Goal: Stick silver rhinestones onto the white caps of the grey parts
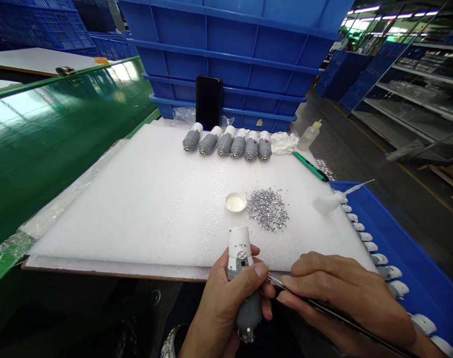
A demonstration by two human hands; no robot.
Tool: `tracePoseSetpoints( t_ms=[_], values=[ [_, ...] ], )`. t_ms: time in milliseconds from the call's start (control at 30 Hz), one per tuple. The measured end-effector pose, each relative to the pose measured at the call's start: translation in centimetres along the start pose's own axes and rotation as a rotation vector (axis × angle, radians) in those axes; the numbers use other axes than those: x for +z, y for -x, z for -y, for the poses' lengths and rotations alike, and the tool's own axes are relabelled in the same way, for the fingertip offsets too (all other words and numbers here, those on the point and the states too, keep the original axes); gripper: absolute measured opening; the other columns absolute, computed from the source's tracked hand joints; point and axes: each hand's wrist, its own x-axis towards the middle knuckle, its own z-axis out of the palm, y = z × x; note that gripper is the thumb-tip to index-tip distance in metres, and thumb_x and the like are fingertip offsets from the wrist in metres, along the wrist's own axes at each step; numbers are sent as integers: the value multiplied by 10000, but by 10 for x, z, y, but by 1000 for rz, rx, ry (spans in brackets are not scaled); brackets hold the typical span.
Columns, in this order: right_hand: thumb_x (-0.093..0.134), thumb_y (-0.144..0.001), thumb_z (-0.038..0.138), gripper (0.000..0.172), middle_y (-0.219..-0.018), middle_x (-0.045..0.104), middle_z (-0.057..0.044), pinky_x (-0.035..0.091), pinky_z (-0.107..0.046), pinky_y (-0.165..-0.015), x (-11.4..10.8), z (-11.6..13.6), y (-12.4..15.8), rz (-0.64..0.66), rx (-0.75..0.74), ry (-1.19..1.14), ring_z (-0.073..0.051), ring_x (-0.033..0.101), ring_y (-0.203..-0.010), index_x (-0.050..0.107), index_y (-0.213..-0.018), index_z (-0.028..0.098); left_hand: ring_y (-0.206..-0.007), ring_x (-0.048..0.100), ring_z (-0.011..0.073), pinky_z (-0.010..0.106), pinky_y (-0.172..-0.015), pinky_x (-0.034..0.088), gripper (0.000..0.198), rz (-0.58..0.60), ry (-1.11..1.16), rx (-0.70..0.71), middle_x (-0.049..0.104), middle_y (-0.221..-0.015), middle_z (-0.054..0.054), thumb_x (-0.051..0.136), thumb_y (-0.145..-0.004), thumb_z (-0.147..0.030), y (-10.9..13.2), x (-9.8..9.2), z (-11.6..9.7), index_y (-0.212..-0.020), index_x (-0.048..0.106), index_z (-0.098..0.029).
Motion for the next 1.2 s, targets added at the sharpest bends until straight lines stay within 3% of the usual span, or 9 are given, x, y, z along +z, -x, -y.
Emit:
tracePoseSetpoints(
  t_ms=[133, 267, 400, 633, 1200],
  values=[
    [645, -864, 81, 228, -735, 738, -14, 574, -187, -542, 4, 6, -5, -102, 63, -58, -132, 685, -602, 656, -1035, 233, -474, 544, 79, 169, -494, 442, 331, -23, 173, -8, 646, -636, 1, 765, -762, -260, 2, -4, 2, -1021, 593, -143],
    [657, -832, 71, 228, -688, 716, -5, 558, -215, -507, 16, 10, -1, -200, 184, -113, -154, 681, -592, 664, -963, 257, -503, 566, 82, 171, -519, 476, 289, -70, 332, -13, 651, -669, 8, 746, -780, -200, 4, -4, 3, -1023, 606, -130],
    [660, -837, 72, 218, -703, 719, -10, 558, -213, -516, 27, 11, -1, -243, 193, -112, -154, 681, -614, 659, -962, 250, -499, 576, 80, 164, -510, 486, 301, -120, 395, -15, 669, -686, 14, 751, -770, -164, 5, -4, 3, -1037, 619, -126],
    [607, -853, 16, 210, -721, 716, -12, 559, -184, -583, 29, 8, -11, -206, 122, -158, -116, 660, -650, 640, -956, 197, -488, 586, 82, 167, -532, 509, 305, -159, 304, 38, 684, -661, 8, 764, -753, -171, 8, -5, 4, -1025, 631, -130],
    [619, -865, 45, 163, -720, 665, 23, 478, -188, -579, 29, 5, -12, -132, 264, -321, -86, 601, -631, 624, -895, 205, -549, 534, 95, 202, -592, 488, 268, -200, 101, 110, 610, -616, -25, 664, -830, -210, 11, -3, -2, -1067, 560, -140]
  ],
)
